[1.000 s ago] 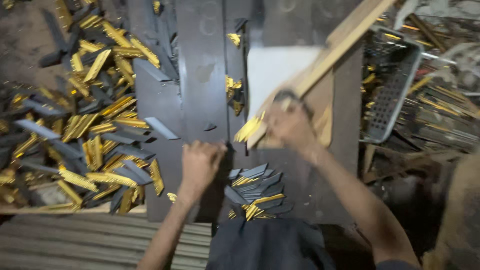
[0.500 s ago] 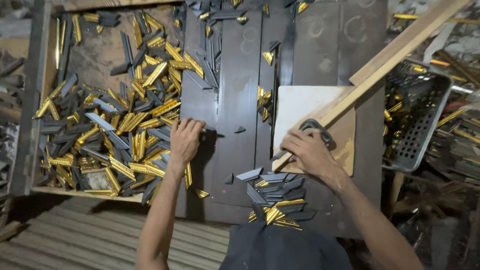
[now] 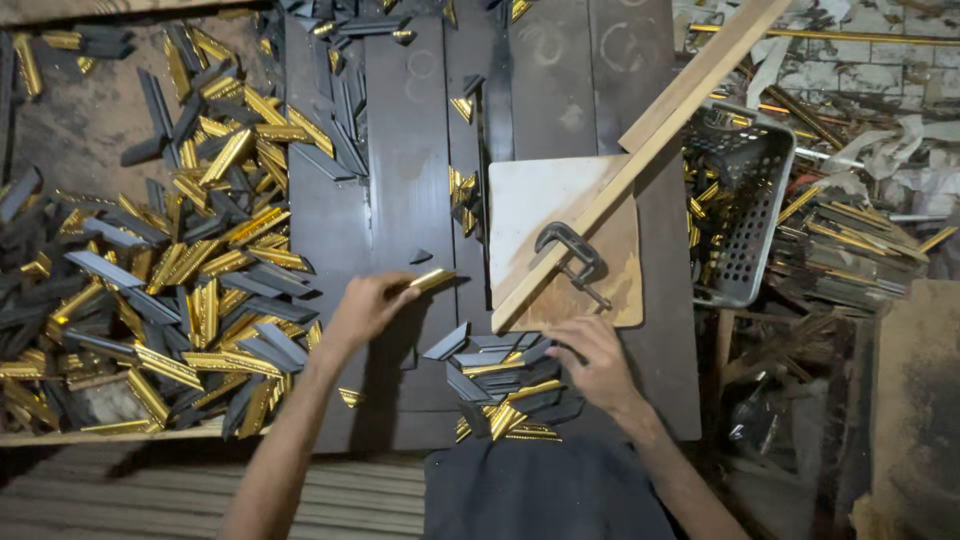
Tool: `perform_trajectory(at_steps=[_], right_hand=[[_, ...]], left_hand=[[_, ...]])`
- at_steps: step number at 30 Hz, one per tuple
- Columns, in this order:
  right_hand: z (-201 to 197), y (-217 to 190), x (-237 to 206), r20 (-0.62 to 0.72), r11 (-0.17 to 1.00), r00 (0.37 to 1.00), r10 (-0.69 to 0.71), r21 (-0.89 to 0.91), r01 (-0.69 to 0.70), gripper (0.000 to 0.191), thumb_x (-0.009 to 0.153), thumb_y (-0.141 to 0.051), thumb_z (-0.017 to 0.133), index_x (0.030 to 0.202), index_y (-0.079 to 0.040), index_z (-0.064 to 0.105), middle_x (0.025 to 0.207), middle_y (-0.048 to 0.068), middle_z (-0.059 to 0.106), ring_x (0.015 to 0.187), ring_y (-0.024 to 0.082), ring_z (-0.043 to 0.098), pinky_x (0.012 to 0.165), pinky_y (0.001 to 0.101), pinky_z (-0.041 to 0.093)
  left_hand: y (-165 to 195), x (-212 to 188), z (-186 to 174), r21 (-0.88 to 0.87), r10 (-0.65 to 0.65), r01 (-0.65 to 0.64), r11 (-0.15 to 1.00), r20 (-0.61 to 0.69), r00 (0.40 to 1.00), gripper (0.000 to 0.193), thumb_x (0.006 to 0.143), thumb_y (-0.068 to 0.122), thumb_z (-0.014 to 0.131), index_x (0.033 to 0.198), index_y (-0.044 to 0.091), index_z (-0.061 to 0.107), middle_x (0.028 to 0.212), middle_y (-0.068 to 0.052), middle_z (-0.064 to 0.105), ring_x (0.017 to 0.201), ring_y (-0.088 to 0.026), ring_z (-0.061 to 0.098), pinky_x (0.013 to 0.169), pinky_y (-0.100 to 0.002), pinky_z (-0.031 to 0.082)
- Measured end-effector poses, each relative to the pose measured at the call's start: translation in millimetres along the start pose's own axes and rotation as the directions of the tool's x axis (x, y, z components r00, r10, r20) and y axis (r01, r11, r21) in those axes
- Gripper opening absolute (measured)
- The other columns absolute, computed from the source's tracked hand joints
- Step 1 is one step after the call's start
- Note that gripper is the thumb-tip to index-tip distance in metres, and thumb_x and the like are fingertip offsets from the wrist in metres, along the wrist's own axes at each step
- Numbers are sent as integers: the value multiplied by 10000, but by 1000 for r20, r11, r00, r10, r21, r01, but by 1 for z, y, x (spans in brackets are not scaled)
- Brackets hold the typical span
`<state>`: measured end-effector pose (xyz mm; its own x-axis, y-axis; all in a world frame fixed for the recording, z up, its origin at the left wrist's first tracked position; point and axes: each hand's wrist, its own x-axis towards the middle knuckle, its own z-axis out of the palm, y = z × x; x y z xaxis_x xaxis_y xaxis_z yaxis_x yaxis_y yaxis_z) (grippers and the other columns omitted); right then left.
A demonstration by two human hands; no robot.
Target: The person picks up small gold and black mitred frame corner pieces from a large pile on the workbench, turns each piece over in their hands, and places selected pieces into a perforated plastic basket beside the bench, repeating this pick-inspect-place cycle throughout the clip.
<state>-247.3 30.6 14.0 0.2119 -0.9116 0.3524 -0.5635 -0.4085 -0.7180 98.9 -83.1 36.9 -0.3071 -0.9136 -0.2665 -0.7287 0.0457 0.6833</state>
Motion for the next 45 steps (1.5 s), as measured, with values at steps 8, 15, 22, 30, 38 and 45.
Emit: perform_trajectory(at_steps=[8, 15, 22, 30, 38, 45], right_hand=[[-21, 8, -21, -106, 995, 989, 101, 33, -98, 138, 855, -73, 788, 989, -46, 772, 950, 69, 745, 942, 254, 682, 876, 379, 511], [-22, 6, -53, -228, 967, 942, 246, 130, -221, 120, 875, -68, 787, 988, -33, 762, 927, 75, 734, 900, 227, 675, 825, 344, 528], [-19, 13, -59, -164, 966, 955, 248, 119, -231, 113, 865, -69, 779, 971, -33, 764, 920, 76, 742, 888, 234, 686, 822, 349, 513], [-15, 12, -47, -176, 965, 949, 261, 83, -250, 124, 856, -76, 776, 974, -41, 772, 905, 75, 734, 876, 234, 687, 825, 344, 526], [-20, 11, -49, -205, 962, 942, 264, 118, -244, 104, 887, -43, 761, 990, -27, 761, 936, 80, 742, 901, 229, 695, 834, 346, 524], [-19, 6, -39, -155, 971, 966, 207, 155, -183, 117, 850, -20, 788, 963, -34, 760, 887, 67, 732, 849, 212, 688, 793, 333, 516]], left_hand=[[50, 151, -49, 612, 296, -64, 788, -285, 911, 398, 862, 395, 781, 769, 10, 739, 785, -255, 698, 760, -449, 690, 663, -519, 540], [70, 148, -89, 358, 392, -180, 916, -707, 589, 177, 999, 153, 794, 997, -20, 761, 847, -191, 750, 729, -308, 749, 642, -400, 561], [48, 85, -64, 101, 197, -173, 980, -335, 921, 313, 942, 207, 779, 1188, 19, 737, 979, -180, 756, 791, -217, 729, 740, -354, 562], [39, 131, -51, 162, 287, -290, 943, 45, 957, 363, 870, 383, 806, 1009, 48, 784, 924, -188, 766, 823, -327, 744, 753, -416, 562], [31, 125, -34, -138, 75, -257, 956, -736, 672, 272, 1033, 210, 680, 1182, -14, 715, 804, -122, 718, 668, -182, 667, 618, -364, 535], [15, -23, 74, -694, -181, -41, 719, -244, 953, 463, 991, 135, 638, 1407, -37, 532, 912, -99, 729, 754, -106, 677, 695, -269, 566]])
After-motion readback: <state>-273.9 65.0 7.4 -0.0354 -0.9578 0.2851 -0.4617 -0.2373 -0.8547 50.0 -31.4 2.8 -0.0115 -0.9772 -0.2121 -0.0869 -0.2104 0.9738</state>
